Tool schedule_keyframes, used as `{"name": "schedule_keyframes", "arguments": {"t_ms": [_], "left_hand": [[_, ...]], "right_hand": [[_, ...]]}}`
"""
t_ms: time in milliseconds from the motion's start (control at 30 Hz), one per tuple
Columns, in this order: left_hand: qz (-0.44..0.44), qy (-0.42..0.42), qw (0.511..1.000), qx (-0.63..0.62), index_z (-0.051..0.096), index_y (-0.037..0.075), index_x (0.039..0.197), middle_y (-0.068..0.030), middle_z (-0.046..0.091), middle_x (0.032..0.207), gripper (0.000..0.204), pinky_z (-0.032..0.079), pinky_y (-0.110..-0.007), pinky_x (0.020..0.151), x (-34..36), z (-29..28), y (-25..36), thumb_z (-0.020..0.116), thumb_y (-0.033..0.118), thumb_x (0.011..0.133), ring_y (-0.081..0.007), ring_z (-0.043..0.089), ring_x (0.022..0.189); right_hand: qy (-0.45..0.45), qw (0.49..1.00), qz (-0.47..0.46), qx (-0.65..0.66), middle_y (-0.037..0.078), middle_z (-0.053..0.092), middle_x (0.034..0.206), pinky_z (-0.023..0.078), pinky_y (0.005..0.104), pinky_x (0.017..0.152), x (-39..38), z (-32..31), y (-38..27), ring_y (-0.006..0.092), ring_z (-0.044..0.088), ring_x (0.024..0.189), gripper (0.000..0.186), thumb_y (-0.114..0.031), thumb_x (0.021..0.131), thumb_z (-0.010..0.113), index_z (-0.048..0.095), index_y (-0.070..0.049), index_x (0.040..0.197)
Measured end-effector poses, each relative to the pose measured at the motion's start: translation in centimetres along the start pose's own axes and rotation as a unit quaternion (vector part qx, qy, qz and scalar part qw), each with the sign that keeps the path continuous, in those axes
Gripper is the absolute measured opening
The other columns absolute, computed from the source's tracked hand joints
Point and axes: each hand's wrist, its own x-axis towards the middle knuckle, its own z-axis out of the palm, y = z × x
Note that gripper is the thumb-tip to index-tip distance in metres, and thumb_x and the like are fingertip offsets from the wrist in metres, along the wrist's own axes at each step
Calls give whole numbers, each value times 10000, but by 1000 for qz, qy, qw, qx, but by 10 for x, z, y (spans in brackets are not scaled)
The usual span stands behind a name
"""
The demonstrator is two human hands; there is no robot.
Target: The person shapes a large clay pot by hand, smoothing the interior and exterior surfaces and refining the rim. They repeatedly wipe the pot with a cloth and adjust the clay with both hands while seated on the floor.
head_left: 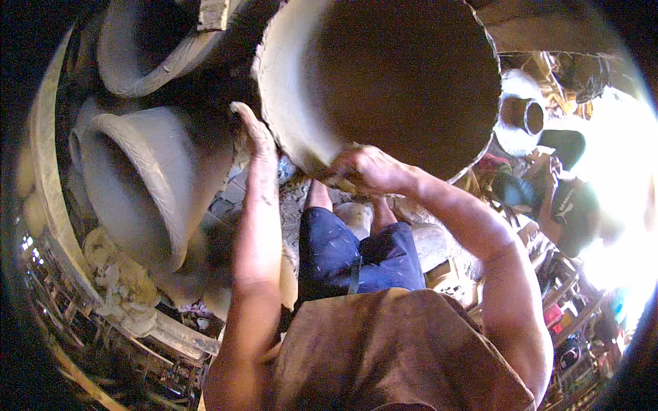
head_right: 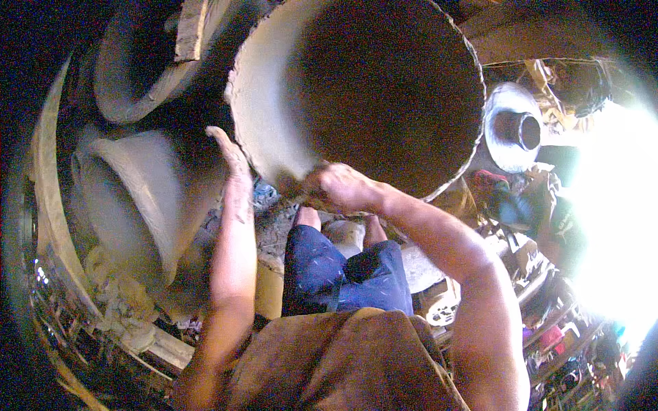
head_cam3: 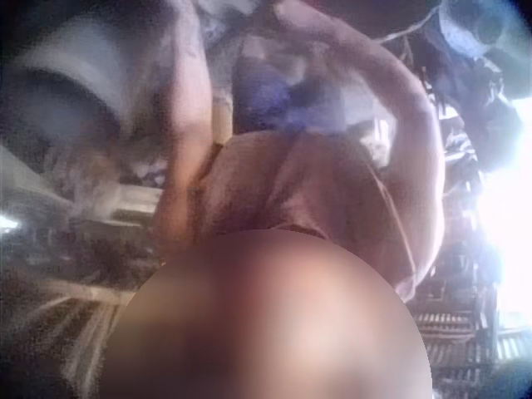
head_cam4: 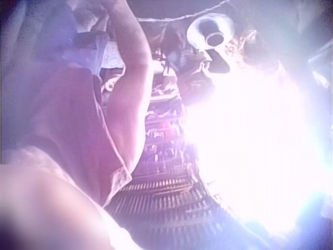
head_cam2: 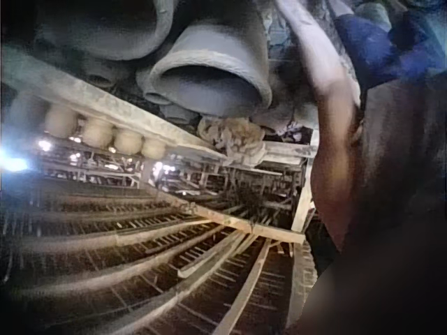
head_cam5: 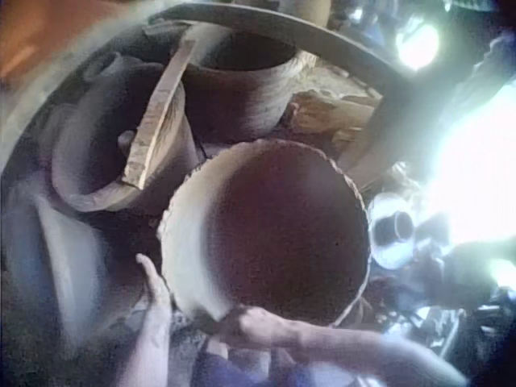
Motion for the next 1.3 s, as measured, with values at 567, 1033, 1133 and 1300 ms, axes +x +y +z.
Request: {"name": "schedule_keyframes", "arguments": {"t_ms": [567, 1033, 1133, 1300], "left_hand": [[-216, 1, 974, -65, 253, 59, 1467, -111, 263, 1505, 966, 217, -436, 1131, -105, 91, 120, 283, 790, 835, -300, 274, 1359], [-206, -158, 963, 71, 395, 19, 1392, -122, 437, 1405, 686, 335, -431, 1064, -51, 97, 139, 551, 468, 896, -280, 437, 1265], [-230, -165, 956, 83, 394, 32, 1395, -125, 445, 1395, 692, 339, -440, 1061, -41, 96, 143, 554, 477, 889, -285, 440, 1261], [-247, -177, 949, 90, 376, 44, 1405, -135, 440, 1400, 696, 335, -452, 1064, -31, 95, 145, 546, 477, 888, -301, 434, 1265]], "right_hand": [[131, 987, 51, -79, 147, 641, 913, 488, 435, 818, 11, 36, -7, 352, 598, 914, 197, -169, 811, 615, 640, -74, 981], [-178, 830, 240, -471, 156, 634, 1084, 449, 443, 954, -183, -151, -60, 323, 565, 1113, 264, -199, 705, 658, 672, -101, 950], [129, 886, 225, -383, 180, 516, 1286, 388, 456, 1025, -199, -161, -83, 366, 472, 1225, 336, -188, 706, 669, 690, -146, 1039], [343, 850, 359, -178, 160, 632, 1151, 485, 387, 904, -228, -117, -98, 332, 617, 1049, 503, -110, 715, 667, 618, -128, 1215]]}}
